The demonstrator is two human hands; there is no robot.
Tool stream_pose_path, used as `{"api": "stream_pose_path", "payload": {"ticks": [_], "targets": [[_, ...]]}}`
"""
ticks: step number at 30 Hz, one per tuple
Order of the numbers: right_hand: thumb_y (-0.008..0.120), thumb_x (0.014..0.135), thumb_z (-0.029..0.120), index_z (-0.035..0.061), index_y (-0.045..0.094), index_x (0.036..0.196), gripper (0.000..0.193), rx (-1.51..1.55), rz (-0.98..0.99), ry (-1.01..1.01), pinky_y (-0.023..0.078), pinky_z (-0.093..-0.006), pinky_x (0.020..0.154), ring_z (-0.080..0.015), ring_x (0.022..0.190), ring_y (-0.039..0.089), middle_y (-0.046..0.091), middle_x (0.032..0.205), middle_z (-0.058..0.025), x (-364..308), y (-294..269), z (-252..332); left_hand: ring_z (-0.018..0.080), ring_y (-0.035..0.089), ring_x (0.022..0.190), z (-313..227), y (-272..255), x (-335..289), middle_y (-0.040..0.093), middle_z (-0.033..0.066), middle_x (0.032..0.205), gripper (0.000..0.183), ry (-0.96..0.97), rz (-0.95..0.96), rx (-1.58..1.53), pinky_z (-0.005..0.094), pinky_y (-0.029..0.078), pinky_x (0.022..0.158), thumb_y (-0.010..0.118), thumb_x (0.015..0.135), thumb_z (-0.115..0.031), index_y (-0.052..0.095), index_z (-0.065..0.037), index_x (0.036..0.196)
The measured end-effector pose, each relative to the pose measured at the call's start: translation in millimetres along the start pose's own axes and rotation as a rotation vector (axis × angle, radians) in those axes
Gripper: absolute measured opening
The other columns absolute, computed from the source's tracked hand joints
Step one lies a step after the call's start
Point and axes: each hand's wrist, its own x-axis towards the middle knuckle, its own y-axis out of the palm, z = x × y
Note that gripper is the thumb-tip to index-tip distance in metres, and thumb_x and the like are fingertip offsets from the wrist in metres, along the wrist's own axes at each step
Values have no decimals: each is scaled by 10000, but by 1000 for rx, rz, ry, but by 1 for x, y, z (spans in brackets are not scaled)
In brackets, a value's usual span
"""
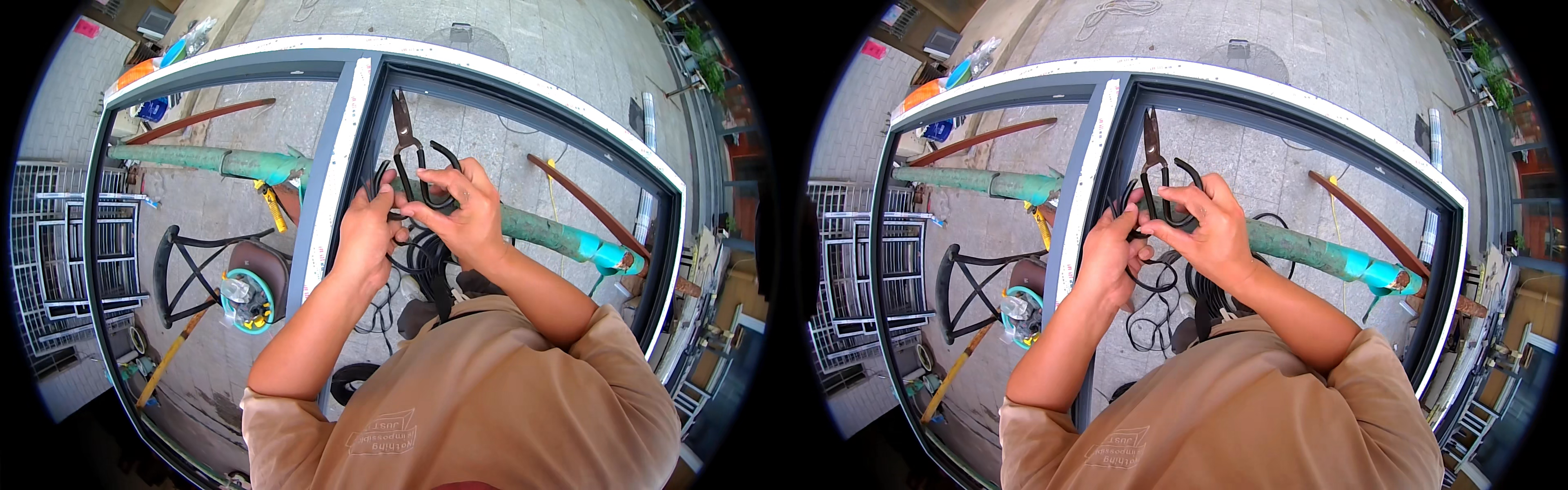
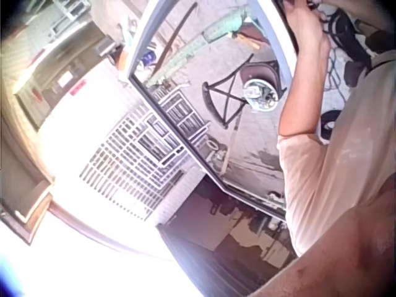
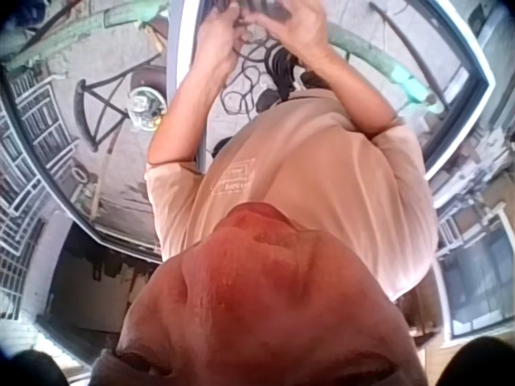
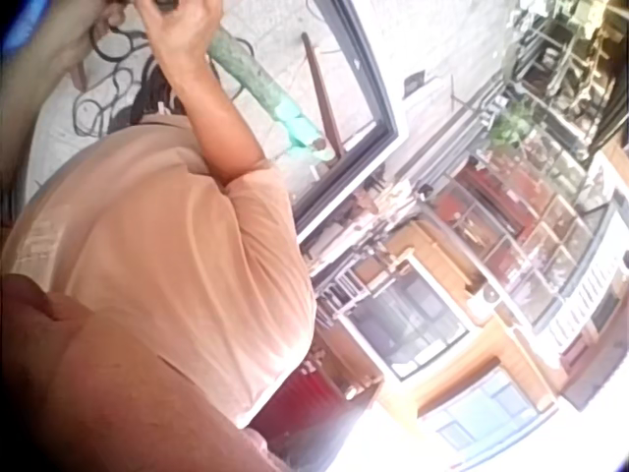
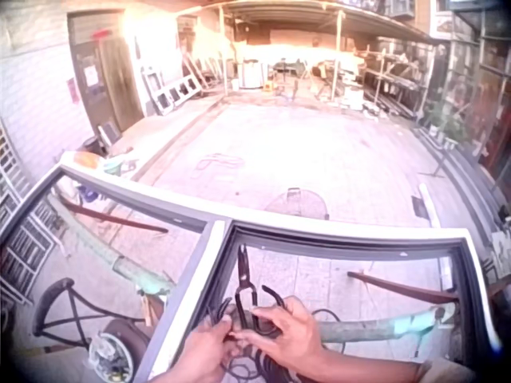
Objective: The person cuts sections of black rubber stripping from a coil using shears while standing over a large white frame.
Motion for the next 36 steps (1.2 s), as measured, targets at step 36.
{"api": "stream_pose_path", "payload": {"ticks": [36], "targets": [[720,967,142,53,716,1279,324,334,122,583,356,-245,559,-34,624,434,521,705,71,25,-27,16,88,374,576,-5,10,-11,506,-1,766,312,16,8,-38,280,347,546,522,1072,-182,614,-48,1338]]}}
